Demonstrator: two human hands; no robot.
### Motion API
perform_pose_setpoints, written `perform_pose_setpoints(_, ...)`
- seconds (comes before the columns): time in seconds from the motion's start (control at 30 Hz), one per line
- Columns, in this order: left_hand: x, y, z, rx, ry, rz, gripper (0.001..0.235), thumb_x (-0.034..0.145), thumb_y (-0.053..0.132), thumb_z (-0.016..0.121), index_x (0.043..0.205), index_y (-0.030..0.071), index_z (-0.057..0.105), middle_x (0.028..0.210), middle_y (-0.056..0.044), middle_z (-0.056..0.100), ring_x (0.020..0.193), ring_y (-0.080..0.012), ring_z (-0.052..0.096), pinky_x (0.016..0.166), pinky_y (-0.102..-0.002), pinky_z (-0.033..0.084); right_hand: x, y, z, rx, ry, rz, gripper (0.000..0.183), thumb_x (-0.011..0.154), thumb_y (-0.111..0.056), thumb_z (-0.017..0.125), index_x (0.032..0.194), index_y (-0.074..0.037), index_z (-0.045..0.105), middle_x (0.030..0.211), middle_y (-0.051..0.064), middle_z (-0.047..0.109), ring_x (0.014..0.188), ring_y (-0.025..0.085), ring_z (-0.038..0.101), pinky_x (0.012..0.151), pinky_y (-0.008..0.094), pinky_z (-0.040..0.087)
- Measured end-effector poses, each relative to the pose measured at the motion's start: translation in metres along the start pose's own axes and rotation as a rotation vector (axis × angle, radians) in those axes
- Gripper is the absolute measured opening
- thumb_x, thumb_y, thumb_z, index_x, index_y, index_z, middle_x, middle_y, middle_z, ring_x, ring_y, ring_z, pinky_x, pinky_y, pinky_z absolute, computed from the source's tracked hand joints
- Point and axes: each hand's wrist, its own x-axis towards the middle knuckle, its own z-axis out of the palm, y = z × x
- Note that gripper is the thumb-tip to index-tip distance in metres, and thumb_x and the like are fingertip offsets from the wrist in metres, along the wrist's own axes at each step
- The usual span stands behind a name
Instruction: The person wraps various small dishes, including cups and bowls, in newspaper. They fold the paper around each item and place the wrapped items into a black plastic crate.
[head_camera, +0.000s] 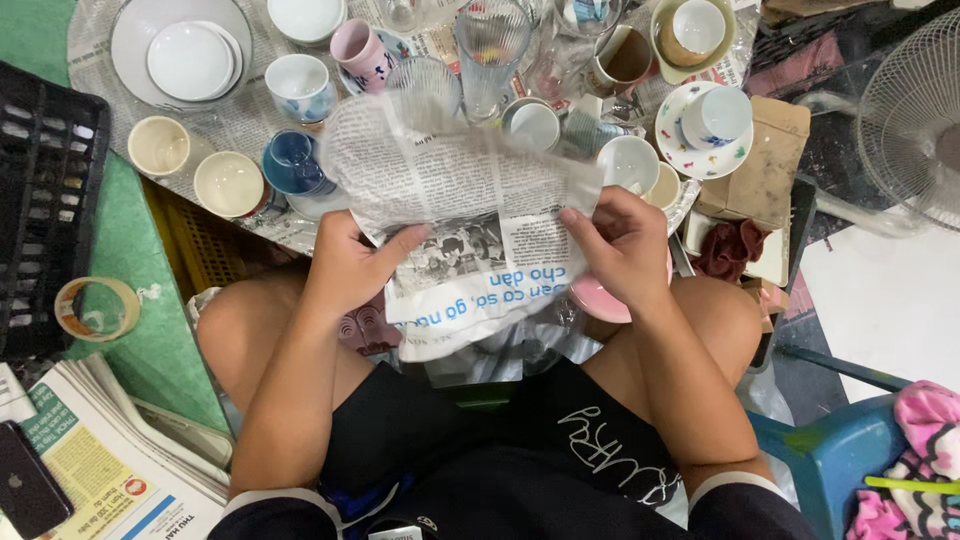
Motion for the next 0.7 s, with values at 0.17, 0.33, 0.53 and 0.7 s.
perform_pose_setpoints(0.17,0.001,0.000,-0.006,-0.063,0.042,0.009,0.019,0.091,0.004,0.081,0.108,0.000,0.074,0.102,-0.011,0.076,0.094,-0.0120,0.068,0.087,-0.027,0.054,0.006,0.013,-0.011,-0.082,-0.034,-0.056,0.017,0.094,0.010,0.072,0.108,0.002,0.069,0.108,0.008,0.072,0.097,0.012,0.067,0.088,0.027,0.056)
perform_pose_setpoints(0.33,0.003,0.005,-0.012,-0.168,-0.073,0.219,0.019,0.082,-0.008,0.078,0.098,0.002,0.078,0.120,-0.014,0.071,0.109,-0.0209,0.072,0.096,-0.032,0.058,0.010,0.029,-0.019,0.082,-0.084,-0.143,0.014,0.105,0.008,0.054,0.106,0.001,0.066,0.124,0.012,0.067,0.116,0.014,0.064,0.107,0.026,0.051)
perform_pose_setpoints(0.53,0.002,0.006,-0.007,-0.010,0.013,0.314,0.028,0.081,-0.018,0.069,0.093,0.005,0.080,0.119,-0.015,0.071,0.108,-0.0238,0.072,0.097,-0.033,0.059,0.006,0.015,-0.008,0.405,-0.014,0.093,0.025,0.106,0.001,0.056,0.130,-0.001,0.050,0.122,0.015,0.063,0.113,0.016,0.067,0.101,0.027,0.054)
perform_pose_setpoints(0.7,0.004,0.019,-0.020,0.051,-0.057,0.267,0.028,0.078,-0.002,0.058,0.095,0.004,0.079,0.120,-0.015,0.074,0.109,-0.0268,0.071,0.093,-0.033,0.053,0.001,-0.008,0.007,0.180,-0.059,-0.008,0.070,0.095,0.013,0.069,0.148,-0.009,0.028,0.128,0.018,0.066,0.114,0.019,0.069,0.098,0.034,0.058)
